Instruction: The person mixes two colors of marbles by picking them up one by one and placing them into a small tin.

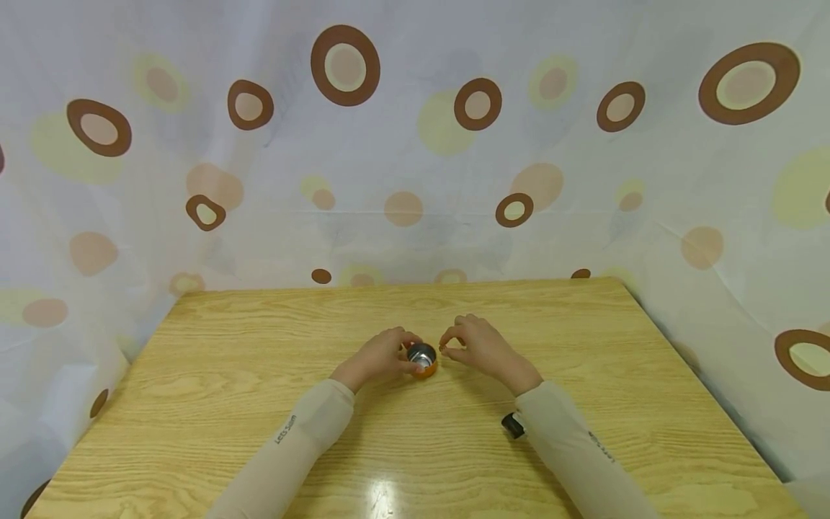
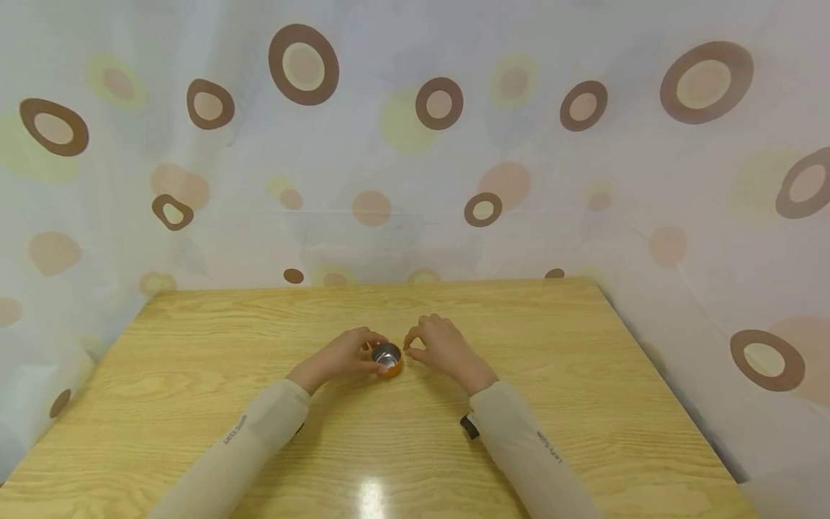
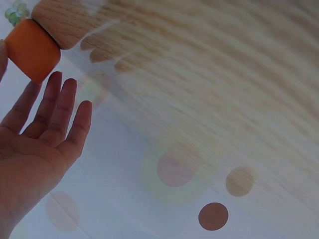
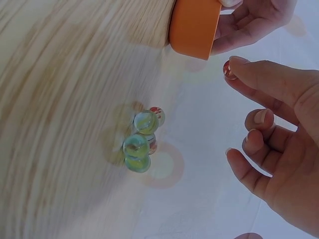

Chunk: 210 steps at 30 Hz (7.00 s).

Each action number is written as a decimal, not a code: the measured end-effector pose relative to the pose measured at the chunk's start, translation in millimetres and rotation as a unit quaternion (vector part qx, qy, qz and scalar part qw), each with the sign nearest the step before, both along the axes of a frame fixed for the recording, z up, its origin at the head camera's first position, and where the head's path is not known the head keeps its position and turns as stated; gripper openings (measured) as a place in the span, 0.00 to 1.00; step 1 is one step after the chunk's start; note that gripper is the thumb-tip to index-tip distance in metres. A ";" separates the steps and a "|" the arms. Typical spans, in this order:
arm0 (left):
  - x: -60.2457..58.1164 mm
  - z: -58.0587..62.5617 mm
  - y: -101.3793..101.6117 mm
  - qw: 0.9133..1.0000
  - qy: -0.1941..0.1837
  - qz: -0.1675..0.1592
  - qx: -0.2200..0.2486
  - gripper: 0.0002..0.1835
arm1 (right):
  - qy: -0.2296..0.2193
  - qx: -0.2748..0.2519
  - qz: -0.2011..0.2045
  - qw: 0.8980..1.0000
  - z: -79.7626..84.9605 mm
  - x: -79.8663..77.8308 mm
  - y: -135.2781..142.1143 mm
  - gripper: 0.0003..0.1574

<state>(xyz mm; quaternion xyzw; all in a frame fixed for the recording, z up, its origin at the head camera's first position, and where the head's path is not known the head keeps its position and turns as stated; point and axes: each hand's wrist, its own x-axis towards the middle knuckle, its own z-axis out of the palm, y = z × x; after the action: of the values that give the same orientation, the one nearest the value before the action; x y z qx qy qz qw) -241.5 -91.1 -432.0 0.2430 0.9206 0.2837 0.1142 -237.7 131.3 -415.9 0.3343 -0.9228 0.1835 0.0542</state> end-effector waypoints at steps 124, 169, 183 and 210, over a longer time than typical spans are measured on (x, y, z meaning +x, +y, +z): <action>-1.1 -1.7 -2.5 1.000 0.006 -0.006 0.003 0.27 | -0.074 0.088 -0.079 0.990 -12.0 -19.9 10.2 0.04; -4.4 -3.1 -1.1 1.000 0.011 -0.004 0.001 0.27 | -0.034 0.057 -0.048 0.997 -1.0 -18.2 11.6 0.05; -1.2 -1.9 -1.7 1.000 0.003 -0.002 -0.003 0.29 | -0.017 0.058 -0.040 0.997 2.2 -15.8 7.7 0.05; -3.3 -1.7 0.7 1.000 0.000 -0.002 -0.015 0.29 | -0.030 0.021 -0.022 0.999 11.1 -9.8 -5.6 0.06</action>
<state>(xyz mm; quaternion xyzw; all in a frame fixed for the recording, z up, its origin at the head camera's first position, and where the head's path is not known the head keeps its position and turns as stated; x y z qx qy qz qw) -244.8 -90.4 -433.7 0.2434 0.9242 0.2693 0.1186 -247.5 125.7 -404.8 0.3095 -0.9347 0.1733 0.0233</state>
